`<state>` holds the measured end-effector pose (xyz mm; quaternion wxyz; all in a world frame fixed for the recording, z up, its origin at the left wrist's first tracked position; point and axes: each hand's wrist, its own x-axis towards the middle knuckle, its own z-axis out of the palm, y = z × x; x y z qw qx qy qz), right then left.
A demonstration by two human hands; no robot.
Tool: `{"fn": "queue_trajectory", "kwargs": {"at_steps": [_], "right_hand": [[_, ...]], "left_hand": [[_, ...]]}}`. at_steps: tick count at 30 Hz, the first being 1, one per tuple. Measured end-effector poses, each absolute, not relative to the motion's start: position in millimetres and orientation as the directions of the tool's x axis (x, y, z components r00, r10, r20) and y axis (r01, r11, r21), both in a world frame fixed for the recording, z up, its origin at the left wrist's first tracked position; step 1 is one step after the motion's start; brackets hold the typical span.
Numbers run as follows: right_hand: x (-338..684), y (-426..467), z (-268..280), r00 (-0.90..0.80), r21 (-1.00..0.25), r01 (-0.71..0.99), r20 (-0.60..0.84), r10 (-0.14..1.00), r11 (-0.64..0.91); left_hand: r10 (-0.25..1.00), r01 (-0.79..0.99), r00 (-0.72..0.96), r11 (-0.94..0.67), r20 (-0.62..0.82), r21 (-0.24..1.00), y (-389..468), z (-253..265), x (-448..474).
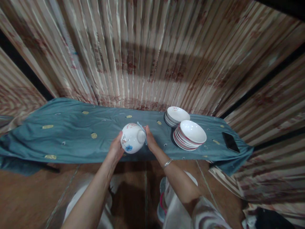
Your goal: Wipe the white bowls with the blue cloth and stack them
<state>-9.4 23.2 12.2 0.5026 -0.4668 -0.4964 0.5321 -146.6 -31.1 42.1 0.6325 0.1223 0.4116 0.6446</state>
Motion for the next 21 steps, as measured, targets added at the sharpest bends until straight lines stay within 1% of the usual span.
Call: {"fn": "queue_trajectory", "kwargs": {"at_steps": [2, 3, 6, 8, 11, 13, 17, 19, 21], "right_hand": [[-6.0, 23.4, 21.4, -0.080, -0.999, -0.045, -0.011, 0.997, -0.015], [-4.4, 23.6, 25.5, -0.080, -1.000, -0.017, 0.006, 0.997, 0.005], [-0.6, 22.8, 35.5, -0.097, -0.990, 0.095, 0.094, 0.991, 0.103], [0.8, 19.8, 40.8, -0.138, -0.963, 0.172, 0.183, 0.973, 0.205], [1.5, 11.3, 48.7, -0.222, -0.880, 0.284, 0.327, 0.919, 0.381], [1.5, 4.2, 54.5, -0.292, -0.809, 0.343, 0.391, 0.873, 0.478], [1.5, -8.2, 66.4, -0.423, -0.688, 0.413, 0.435, 0.795, 0.596], [0.9, -13.5, 71.5, -0.473, -0.645, 0.415, 0.450, 0.757, 0.642], [-0.2, -19.3, 75.6, -0.500, -0.622, 0.392, 0.474, 0.725, 0.678]], "left_hand": [[0.915, -0.705, -0.168, 0.148, -0.367, 0.693, -32.2, 43.5, -145.5], [0.914, -0.697, -0.168, 0.156, -0.370, 0.700, -32.8, 44.0, -144.9], [0.917, -0.666, -0.147, 0.186, -0.371, 0.722, -34.3, 42.5, -143.1], [0.920, -0.648, -0.134, 0.200, -0.369, 0.735, -34.8, 38.7, -141.9], [0.931, -0.629, -0.113, 0.204, -0.347, 0.751, -35.2, 32.0, -140.1], [0.942, -0.620, -0.091, 0.201, -0.324, 0.758, -35.4, 29.0, -138.5], [0.961, -0.591, -0.095, 0.154, -0.258, 0.791, -35.6, 26.8, -134.8], [0.968, -0.572, -0.107, 0.127, -0.227, 0.811, -35.2, 25.8, -134.0], [0.966, -0.539, -0.119, 0.131, -0.229, 0.832, -34.5, 24.5, -134.1]]}}
